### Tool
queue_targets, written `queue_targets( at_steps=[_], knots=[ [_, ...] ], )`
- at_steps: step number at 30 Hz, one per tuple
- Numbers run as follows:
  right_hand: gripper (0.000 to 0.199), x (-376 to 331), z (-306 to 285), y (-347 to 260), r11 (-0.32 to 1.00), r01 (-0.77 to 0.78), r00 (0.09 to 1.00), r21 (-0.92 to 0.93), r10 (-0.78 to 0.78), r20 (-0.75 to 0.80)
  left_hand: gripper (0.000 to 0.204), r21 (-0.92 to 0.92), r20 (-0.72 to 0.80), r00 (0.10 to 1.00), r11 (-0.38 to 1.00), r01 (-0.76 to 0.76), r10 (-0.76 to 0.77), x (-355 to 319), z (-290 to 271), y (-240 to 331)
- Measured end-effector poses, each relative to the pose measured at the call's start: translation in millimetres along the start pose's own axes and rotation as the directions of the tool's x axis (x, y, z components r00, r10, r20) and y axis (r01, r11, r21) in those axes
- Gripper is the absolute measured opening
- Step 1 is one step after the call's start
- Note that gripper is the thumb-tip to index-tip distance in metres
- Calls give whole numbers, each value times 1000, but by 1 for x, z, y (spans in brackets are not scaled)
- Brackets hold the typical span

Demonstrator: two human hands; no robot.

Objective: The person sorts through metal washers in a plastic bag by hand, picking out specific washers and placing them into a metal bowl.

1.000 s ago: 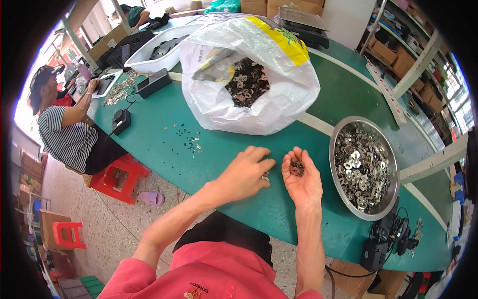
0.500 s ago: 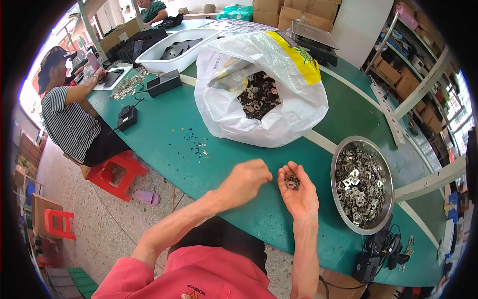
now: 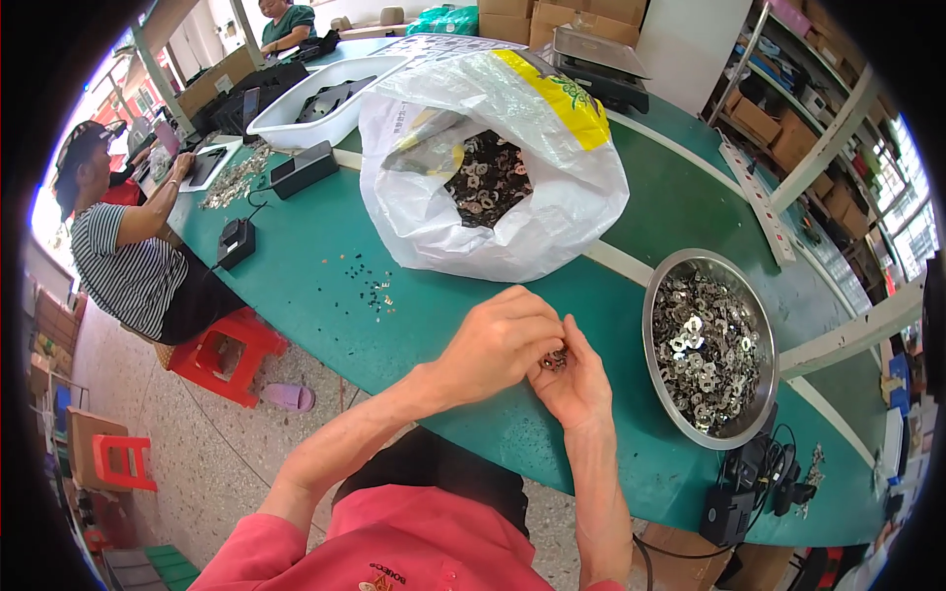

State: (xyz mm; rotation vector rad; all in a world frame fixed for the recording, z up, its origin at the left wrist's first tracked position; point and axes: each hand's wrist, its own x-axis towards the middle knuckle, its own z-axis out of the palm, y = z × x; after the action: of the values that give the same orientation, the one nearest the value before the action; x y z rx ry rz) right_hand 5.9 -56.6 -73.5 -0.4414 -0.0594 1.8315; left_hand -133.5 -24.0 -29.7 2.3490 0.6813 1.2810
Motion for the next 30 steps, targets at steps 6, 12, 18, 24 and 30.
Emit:
queue_targets(
  at_steps=[6,12,18,24,30],
  knots=[
    [21,0,5,0,998,32,995,-51,-37,-92,7,-11,15,996,996,92,-92,-1,-17,-5],
    [22,-5,5,-9,985,40,997,-170,-51,-61,15,49,-85,984,986,162,-158,-23,-21,-18],
    [17,-41,60,-43,836,416,899,-357,-437,25,14,-11,40,985,985,170,-169,-58,-22,-31],
    [22,-55,67,-96,120,601,285,-790,-956,72,13,-2,36,987,988,155,-155,-66,-15,-35],
    [25,-57,42,-109,-491,-38,259,-870,-846,466,14,17,43,990,991,133,-134,-67,-16,-34]
  ],
)
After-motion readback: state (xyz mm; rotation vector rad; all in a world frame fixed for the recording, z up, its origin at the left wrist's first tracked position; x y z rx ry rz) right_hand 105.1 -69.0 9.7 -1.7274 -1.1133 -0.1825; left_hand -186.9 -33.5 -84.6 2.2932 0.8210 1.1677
